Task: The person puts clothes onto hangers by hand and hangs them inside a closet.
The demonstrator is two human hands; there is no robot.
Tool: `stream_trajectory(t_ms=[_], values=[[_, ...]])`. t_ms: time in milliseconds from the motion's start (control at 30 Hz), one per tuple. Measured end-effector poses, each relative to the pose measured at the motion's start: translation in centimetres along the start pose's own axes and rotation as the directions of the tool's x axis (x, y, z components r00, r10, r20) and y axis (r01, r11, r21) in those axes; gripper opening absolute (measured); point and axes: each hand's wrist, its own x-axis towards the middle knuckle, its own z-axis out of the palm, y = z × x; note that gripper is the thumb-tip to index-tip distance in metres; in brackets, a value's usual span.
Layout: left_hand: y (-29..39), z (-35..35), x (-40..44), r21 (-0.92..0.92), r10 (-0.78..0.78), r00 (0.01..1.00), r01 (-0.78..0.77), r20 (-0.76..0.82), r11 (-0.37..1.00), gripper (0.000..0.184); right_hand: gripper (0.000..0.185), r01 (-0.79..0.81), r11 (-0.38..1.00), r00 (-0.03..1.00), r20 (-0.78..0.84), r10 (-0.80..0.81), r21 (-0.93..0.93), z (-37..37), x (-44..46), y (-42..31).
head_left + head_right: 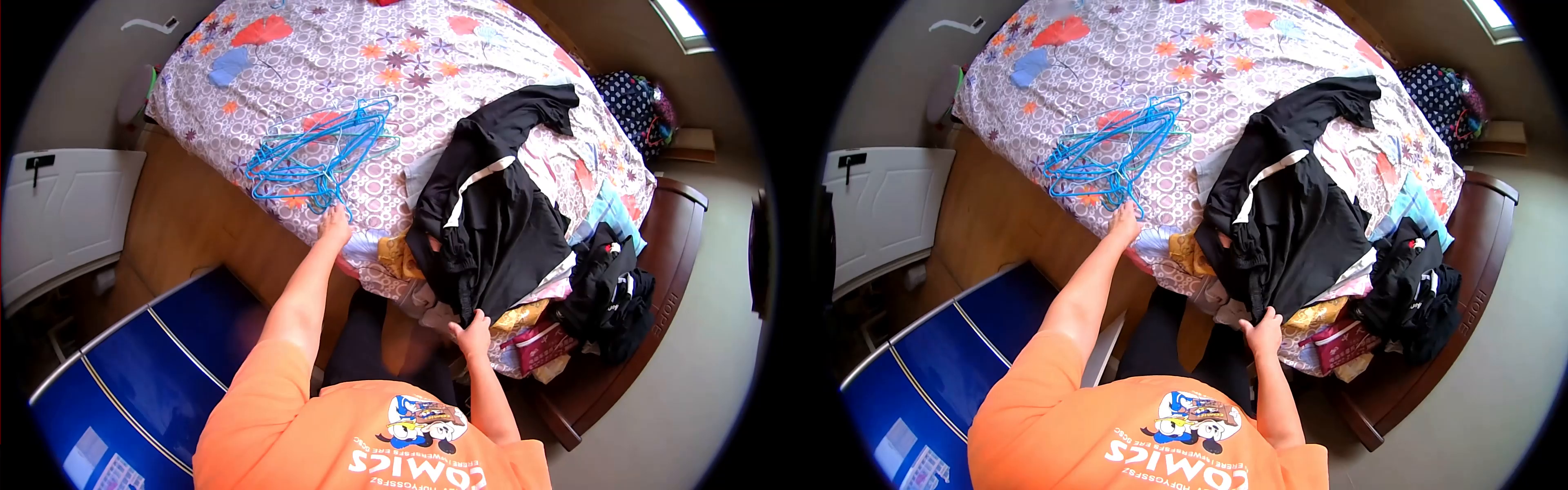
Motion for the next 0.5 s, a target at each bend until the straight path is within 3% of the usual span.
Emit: stream_trajectory(t_ms=[33, 100, 167, 233, 267, 333, 367, 400, 433, 500], values=[[-0.2, -0.1, 0.0, -0.004, 0.004, 1.000, -0.004, -0.012, 1.000, 0.058, 0.049, -0.010, 0.998, 0.998, 0.064, 0.014, -0.059, -0.6, -0.2, -0.2], [-1.0, 1.1, 1.2, -0.054, -0.051, 0.990, 0.058, 0.129, 0.997, 0.063, 0.050, -0.008, 0.993, 0.994, 0.110, 0.021, -0.120, -0.9, 0.3, 0.3], [-2.3, 3.7, 2.5, -0.129, 0.004, 0.990, 0.014, 0.140, 0.992, 0.066, 0.052, 0.041, 0.976, 0.972, 0.236, 0.011, -0.216, -0.3, 0.8, 2.1], [-1.5, 4.3, 2.1, -0.142, -0.061, 0.964, 0.101, 0.261, 0.985, 0.065, 0.042, 0.040, 0.980, 0.982, 0.189, -0.002, -0.195, -0.3, 0.8, 3.4], [-1.1, 4.9, 1.6, -0.116, -0.024, 0.985, 0.044, 0.171, 0.992, 0.061, 0.034, 0.073, 0.984, 0.987, 0.151, -0.049, -0.163, -0.4, 0.7, 4.2], [0.1, 4.6, 0.8, -0.089, -0.067, 0.988, 0.080, 0.137, 0.993, 0.054, 0.021, 0.080, 0.988, 0.994, 0.079, -0.070, -0.134, -1.1, 0.5, 4.6], [0.7, 4.3, 0.4, -0.060, -0.119, 0.988, 0.125, 0.099, 0.990, 0.047, 0.021, 0.081, 0.987, 0.995, 0.073, -0.072, -0.135, -1.2, 0.6, 5.1], [0.9, 4.7, -0.1, -0.139, -0.113, 0.992, 0.105, -0.049, 0.985, 0.035, 0.022, 0.147, 0.969, 0.989, 0.034, -0.143, -0.198, -1.3, 0.6, 5.7], [0.9, 4.7, -0.2, -0.141, -0.114, 0.992, 0.106, -0.055, 0.984, 0.035, 0.023, 0.211, 0.942, 0.976, 0.002, -0.218, -0.261, -1.3, 0.5, 6.2], [1.0, 4.5, -0.8, -0.190, -0.155, 0.948, 0.103, -0.279, 0.976, 0.028, 0.025, 0.277, 0.905, 0.947, -0.068, -0.314, -0.323, -1.2, 0.8, 7.1]])
